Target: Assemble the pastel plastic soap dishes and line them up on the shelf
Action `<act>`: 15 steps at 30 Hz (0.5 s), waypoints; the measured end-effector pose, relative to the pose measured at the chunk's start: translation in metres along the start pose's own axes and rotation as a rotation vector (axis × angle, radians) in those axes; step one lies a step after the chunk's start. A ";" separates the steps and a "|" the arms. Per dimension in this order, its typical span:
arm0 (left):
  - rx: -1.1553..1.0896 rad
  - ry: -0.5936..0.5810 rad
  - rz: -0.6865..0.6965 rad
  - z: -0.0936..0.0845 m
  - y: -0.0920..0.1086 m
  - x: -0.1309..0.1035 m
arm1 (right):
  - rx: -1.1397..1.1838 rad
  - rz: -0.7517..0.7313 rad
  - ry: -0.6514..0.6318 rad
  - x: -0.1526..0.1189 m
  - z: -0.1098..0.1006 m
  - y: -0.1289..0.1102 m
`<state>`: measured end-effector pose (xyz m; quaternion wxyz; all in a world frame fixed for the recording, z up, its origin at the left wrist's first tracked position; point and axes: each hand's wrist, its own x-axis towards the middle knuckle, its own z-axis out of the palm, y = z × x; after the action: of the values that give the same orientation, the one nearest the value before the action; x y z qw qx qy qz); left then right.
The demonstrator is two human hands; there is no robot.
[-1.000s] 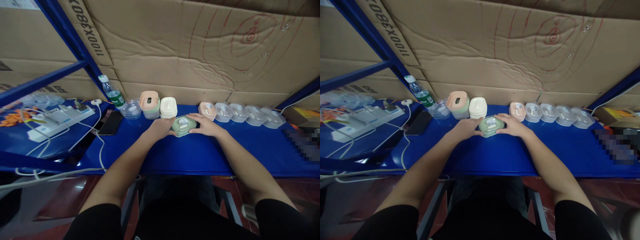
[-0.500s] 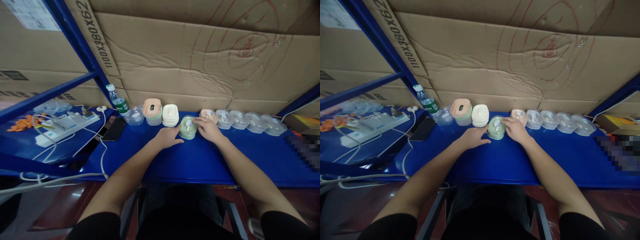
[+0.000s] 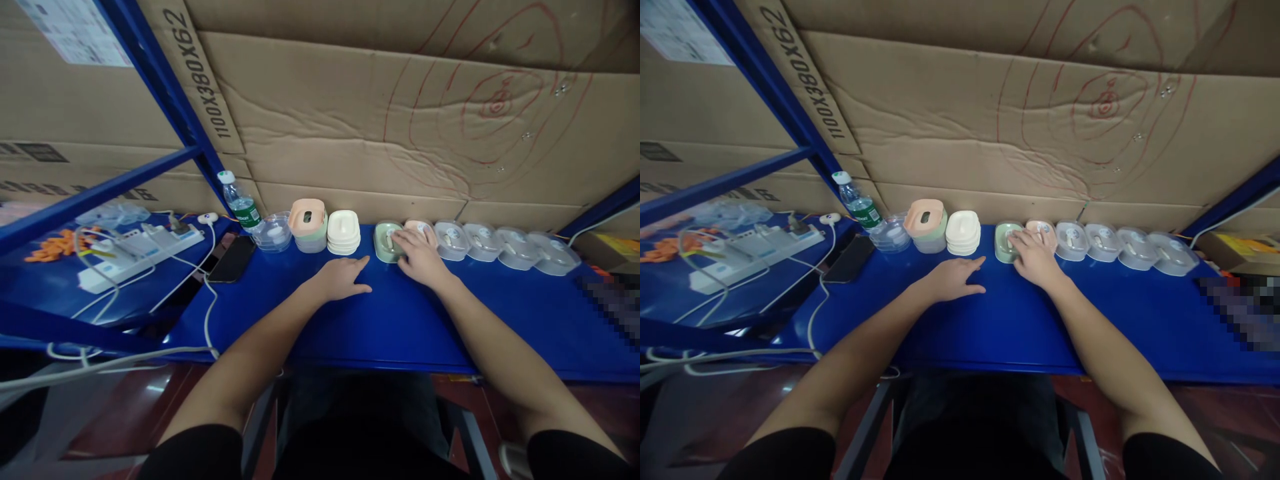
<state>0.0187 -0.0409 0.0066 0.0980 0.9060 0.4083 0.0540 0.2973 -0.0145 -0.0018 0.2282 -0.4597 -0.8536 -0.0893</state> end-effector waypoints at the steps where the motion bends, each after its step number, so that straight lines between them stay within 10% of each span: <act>1: -0.001 -0.004 0.004 0.000 0.001 0.000 | 0.003 0.016 0.020 0.000 0.000 0.001; 15: -0.046 0.262 -0.222 -0.001 -0.011 0.002 | 0.048 -0.060 -0.092 0.000 0.008 -0.008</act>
<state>0.0120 -0.0321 0.0054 0.0699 0.8379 0.5140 0.1700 0.2879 -0.0162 -0.0083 0.1970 -0.4319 -0.8785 -0.0547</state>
